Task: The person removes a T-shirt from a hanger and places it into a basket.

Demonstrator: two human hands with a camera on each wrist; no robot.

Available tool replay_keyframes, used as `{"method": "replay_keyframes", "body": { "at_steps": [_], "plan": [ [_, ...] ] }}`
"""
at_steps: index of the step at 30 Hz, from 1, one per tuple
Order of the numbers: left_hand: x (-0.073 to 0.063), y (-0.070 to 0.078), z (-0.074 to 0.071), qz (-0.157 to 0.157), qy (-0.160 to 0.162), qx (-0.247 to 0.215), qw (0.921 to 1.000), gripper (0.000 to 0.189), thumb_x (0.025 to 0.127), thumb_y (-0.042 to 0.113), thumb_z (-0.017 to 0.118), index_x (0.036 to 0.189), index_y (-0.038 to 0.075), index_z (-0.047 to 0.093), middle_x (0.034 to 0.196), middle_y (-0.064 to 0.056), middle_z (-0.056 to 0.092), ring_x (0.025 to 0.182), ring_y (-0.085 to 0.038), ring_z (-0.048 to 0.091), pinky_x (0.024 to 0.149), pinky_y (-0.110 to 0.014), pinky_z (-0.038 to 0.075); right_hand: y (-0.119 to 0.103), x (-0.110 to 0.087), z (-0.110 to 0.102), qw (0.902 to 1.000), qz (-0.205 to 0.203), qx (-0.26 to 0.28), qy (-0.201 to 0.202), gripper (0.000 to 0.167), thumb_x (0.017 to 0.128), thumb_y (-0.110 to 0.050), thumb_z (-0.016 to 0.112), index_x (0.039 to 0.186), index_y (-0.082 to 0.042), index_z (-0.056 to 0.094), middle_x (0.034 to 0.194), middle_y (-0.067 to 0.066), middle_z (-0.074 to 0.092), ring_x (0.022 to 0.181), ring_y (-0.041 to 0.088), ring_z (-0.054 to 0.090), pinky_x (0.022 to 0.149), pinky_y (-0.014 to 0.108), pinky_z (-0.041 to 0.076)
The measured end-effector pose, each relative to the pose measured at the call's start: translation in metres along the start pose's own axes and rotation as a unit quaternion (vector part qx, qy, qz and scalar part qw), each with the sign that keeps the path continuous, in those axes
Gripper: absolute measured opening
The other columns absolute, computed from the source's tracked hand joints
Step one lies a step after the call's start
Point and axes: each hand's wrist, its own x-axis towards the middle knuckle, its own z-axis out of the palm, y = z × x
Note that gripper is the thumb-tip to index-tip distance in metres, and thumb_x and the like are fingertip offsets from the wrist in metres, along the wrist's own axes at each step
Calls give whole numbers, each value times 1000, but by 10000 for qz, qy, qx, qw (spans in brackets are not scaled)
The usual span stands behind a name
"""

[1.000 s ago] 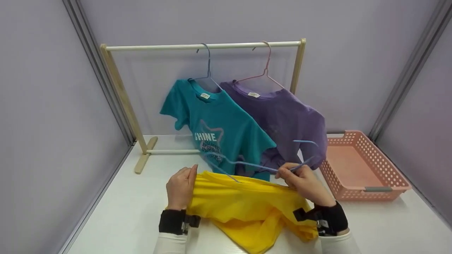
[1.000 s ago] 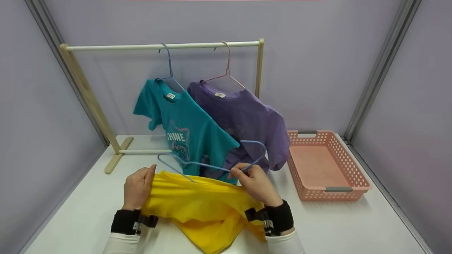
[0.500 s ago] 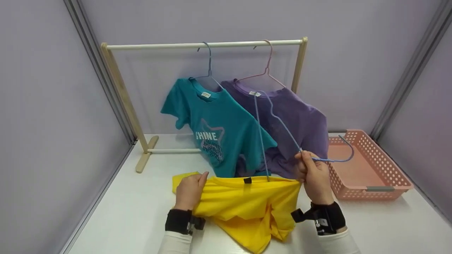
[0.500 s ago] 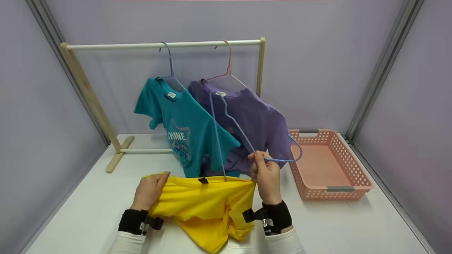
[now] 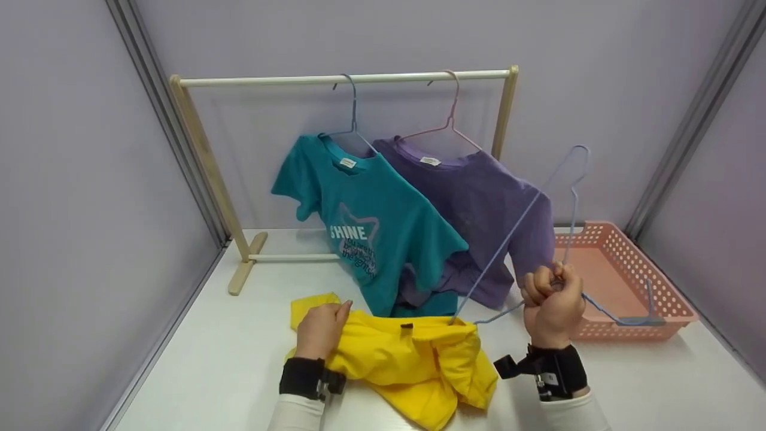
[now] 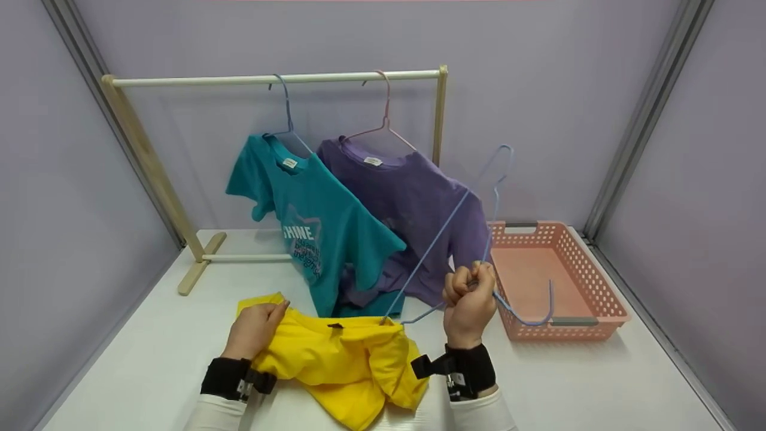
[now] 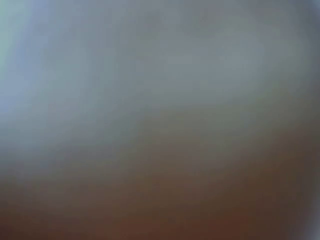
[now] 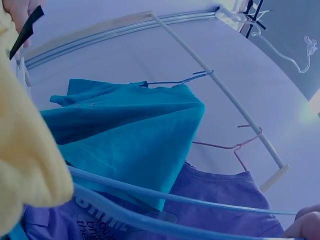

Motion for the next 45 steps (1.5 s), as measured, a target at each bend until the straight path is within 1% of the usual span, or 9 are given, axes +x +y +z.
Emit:
{"method": "replay_keyframes", "body": {
  "at_steps": [4,8,13,16,19,25,30,36,45],
  "plan": [
    [-2,5,-3,128,10,148,9998,42,106,34,57,71,12,63,64,-1,46,63,-19,49,62,-31,40,3,-3,6,9979,-458,173,-418,36,111,-13,3,76,-13,13,61,-1,8,48,12,3,46,22,0],
    [-6,18,-6,693,562,146,9959,25,106,25,59,86,10,64,77,-5,55,73,-20,53,70,-36,50,7,-8,15,9903,-881,289,-1031,34,110,-8,3,77,-12,8,64,0,10,52,12,6,50,23,3],
    [-21,52,-3,1893,1199,-721,9719,13,105,20,61,95,11,63,88,-3,57,84,-18,57,79,-30,54,19,-23,30,9781,-1239,579,-1568,31,110,-4,16,81,-11,11,71,1,12,59,14,10,57,25,7],
    [-33,77,3,2636,902,-1374,9505,13,106,24,59,106,12,65,102,-3,62,97,-18,61,88,-29,57,31,-34,39,9735,-1250,670,-1796,29,111,-4,21,84,-9,13,73,3,13,61,16,14,59,27,11],
    [-45,97,7,3048,72,-1737,9364,26,108,31,54,122,12,66,119,-3,67,111,-17,63,101,-33,55,40,-45,47,9709,-1230,551,-1982,27,111,-3,21,86,-8,13,75,4,15,62,18,17,60,29,16],
    [-56,111,15,2855,-1442,-2111,9237,37,110,41,47,113,11,68,93,-1,66,83,-5,59,79,-17,52,46,-60,55,9704,-927,466,-2181,24,111,-1,23,89,-8,15,77,5,18,64,19,19,63,29,17],
    [-55,110,15,2752,-1311,-2297,9243,39,108,40,50,81,12,53,66,6,36,58,0,36,58,-14,28,47,-65,58,9744,-743,42,-2120,22,111,0,27,92,-9,19,78,6,21,65,20,21,64,31,18],
    [-52,105,-2,2741,-1159,-2281,9271,44,107,39,53,73,11,46,64,8,28,52,0,28,54,-17,22,41,-69,60,9754,-88,-1018,-1953,17,106,4,31,99,-10,25,83,5,36,74,21,38,75,27,40],
    [-43,89,-33,2228,-1341,-2509,9324,41,107,34,54,77,6,54,66,6,36,56,-2,35,56,-18,26,28,-61,55,9383,793,-2158,-2584,30,104,5,35,129,-10,42,123,1,65,118,15,63,100,29,53]
  ]
}}
